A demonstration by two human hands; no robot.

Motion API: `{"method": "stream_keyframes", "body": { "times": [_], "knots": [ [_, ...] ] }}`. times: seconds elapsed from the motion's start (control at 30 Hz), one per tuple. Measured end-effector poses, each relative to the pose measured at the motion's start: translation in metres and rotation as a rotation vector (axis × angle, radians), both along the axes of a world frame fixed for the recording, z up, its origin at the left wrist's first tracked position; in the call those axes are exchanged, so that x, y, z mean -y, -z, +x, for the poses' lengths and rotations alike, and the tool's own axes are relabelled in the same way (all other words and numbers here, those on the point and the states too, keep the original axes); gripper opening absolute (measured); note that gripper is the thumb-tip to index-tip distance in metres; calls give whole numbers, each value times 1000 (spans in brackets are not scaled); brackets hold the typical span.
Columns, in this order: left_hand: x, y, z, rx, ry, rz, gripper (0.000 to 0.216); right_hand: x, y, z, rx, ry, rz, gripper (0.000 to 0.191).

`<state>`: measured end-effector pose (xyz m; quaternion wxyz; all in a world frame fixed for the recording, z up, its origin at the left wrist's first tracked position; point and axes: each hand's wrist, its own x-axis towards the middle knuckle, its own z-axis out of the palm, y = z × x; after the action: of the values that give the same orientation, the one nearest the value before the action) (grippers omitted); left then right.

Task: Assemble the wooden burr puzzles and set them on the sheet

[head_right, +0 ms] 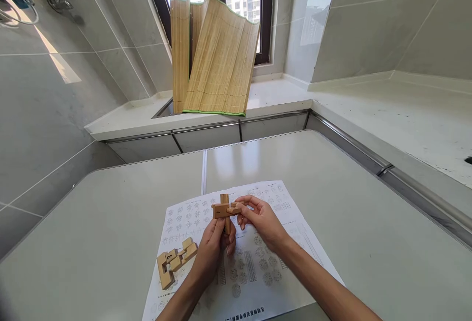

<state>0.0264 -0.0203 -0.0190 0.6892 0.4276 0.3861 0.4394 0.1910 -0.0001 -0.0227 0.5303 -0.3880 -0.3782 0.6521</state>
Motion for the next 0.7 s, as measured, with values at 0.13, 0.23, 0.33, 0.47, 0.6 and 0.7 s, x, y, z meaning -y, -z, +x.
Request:
{"method": "stream_keyframes", "body": {
  "times": [0.13, 0.23, 0.33, 0.47, 0.6, 0.7],
  "knots": [
    [0, -3, 0, 33, 62, 2, 44, 1, -3, 1, -57, -9, -16, 40],
    [3, -8, 0, 44, 122, -7, 41, 1, -3, 2, -71, 35, -32, 39],
    [4, -9, 0, 50, 176, -24, 41, 0, 1, 4, -67, 65, -37, 37],
    [3, -5, -3, 74, 218, -48, 41, -1, 7, 5, -20, 73, -40, 39],
    [2, -5, -6, 102, 304, -74, 40, -1, 8, 5, -22, 48, -84, 45],
    [4, -8, -9, 79, 385, -89, 41, -1, 5, 3, -3, -35, -142, 45]
  ]
}}
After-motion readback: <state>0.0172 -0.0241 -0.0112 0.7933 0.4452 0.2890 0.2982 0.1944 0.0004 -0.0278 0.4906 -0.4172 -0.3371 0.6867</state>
